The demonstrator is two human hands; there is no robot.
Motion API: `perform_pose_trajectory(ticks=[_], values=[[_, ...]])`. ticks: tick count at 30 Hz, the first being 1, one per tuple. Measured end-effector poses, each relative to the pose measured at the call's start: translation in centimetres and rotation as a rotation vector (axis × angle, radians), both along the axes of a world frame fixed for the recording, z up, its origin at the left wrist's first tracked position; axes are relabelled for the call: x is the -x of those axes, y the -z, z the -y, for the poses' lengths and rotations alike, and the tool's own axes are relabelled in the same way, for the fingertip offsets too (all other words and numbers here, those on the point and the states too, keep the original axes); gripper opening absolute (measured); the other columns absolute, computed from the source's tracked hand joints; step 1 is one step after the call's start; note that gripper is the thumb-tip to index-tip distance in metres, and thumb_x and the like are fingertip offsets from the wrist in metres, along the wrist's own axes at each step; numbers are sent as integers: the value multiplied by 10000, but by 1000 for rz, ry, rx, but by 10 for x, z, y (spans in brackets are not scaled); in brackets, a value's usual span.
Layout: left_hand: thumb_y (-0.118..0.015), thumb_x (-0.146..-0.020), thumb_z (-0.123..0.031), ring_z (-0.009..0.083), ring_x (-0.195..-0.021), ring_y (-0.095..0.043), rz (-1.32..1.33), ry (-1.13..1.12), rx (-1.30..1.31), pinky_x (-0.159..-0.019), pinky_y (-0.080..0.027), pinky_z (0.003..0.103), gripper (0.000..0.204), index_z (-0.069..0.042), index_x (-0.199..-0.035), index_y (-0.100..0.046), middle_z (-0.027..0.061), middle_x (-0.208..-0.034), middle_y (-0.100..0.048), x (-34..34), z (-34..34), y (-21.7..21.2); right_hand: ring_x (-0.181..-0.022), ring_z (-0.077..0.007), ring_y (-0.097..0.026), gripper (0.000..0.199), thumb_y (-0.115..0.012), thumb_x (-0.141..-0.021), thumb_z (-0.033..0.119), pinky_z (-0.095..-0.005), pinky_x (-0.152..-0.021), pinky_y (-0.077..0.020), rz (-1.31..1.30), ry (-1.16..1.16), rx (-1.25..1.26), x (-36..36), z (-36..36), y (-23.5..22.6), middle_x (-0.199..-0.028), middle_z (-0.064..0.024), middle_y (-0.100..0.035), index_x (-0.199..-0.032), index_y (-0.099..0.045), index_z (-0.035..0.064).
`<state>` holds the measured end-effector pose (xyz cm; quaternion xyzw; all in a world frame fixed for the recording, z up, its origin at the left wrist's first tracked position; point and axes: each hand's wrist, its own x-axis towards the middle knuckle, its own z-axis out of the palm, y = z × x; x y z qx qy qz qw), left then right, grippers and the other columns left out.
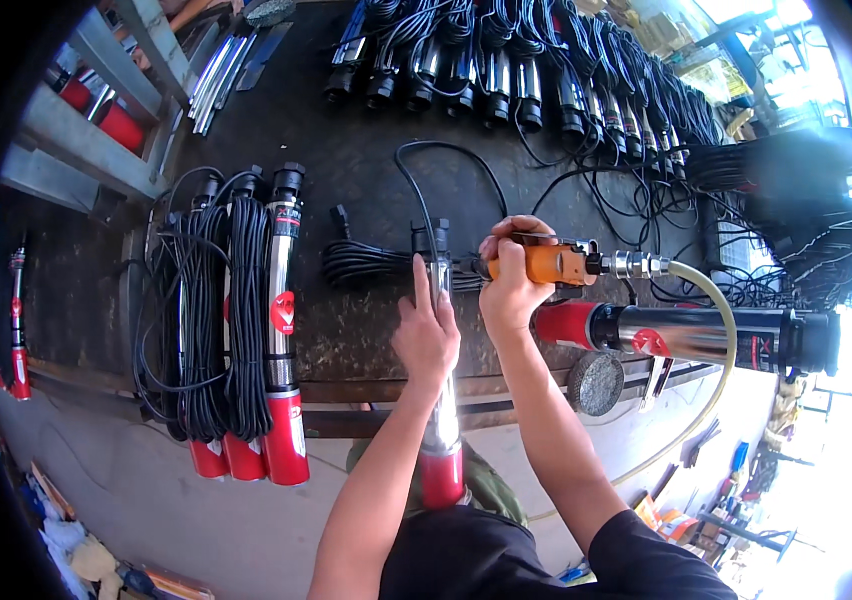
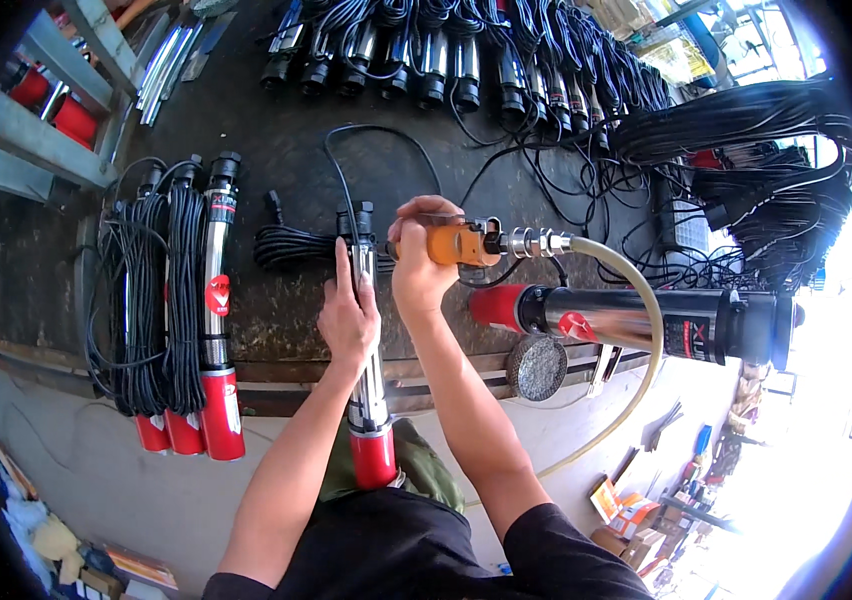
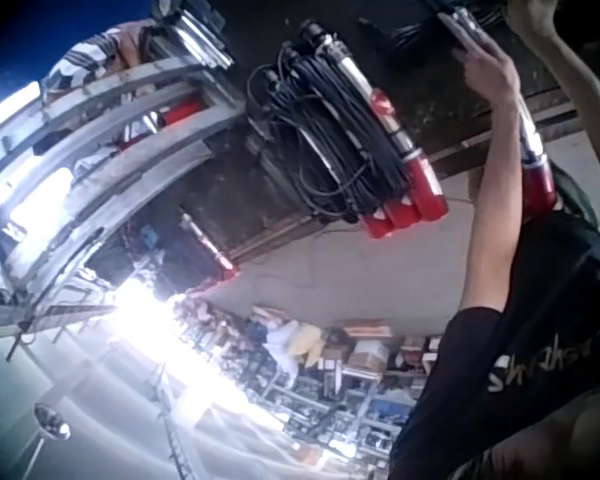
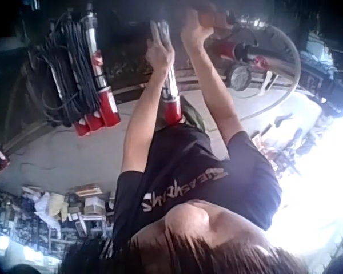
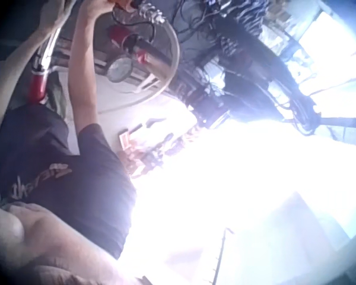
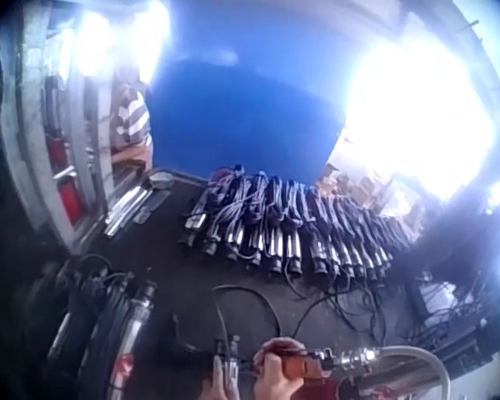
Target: The person assembles water pumps by inserting inner components into the cylindrical pump housing and securing them with a pneumatic screwdriver.
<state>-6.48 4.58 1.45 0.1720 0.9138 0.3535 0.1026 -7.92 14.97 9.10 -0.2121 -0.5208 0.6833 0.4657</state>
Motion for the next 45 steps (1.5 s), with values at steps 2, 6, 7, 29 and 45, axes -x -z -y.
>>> perform_pose_trajectory(ticks=[2,6,7,29,45], values=[[-494,-1023,-330,319,-666,-674,7,-3,-3,-582,-582,415,640,-236,-1595,-222,181,-931,-604,1,0,-1,-718,-139,-591,190,-524,-863,-13,-274,-661,-490,6,2,3,2,1,1,-914,-91,-623,-1050,-533,22],[-496,-1022,-311,340,-698,-669,40,-13,-18,-620,-573,446,640,-239,-1597,-226,191,-932,-614,1,1,-4,-718,-140,-591,188,-522,-857,-7,-276,-662,-490,-3,9,20,3,1,3,-910,-89,-618,-1042,-533,23],[-493,-1023,-325,324,-680,-672,20,-8,-4,-603,-580,425,638,-236,-1595,-227,187,-933,-611,1,1,-3,-699,-143,-582,196,-516,-845,-24,-290,-668,-497,-3,20,30,4,2,3,-912,-94,-614,-1035,-544,17],[-466,-1025,-352,330,-696,-683,10,-19,2,-596,-578,427,611,-226,-1586,-259,184,-947,-625,-2,-5,-2,-706,-141,-568,160,-516,-847,4,-276,-651,-484,97,10,-59,0,7,13,-843,-79,-590,-1002,-524,40],[-457,-1028,-337,364,-769,-685,134,-17,65,-690,-577,469,617,-240,-1594,-232,211,-961,-628,0,-6,-15,-722,-148,-595,214,-521,-848,-7,-291,-678,-505,85,47,-61,-3,10,10,-916,-102,-623,-1057,-558,12]])
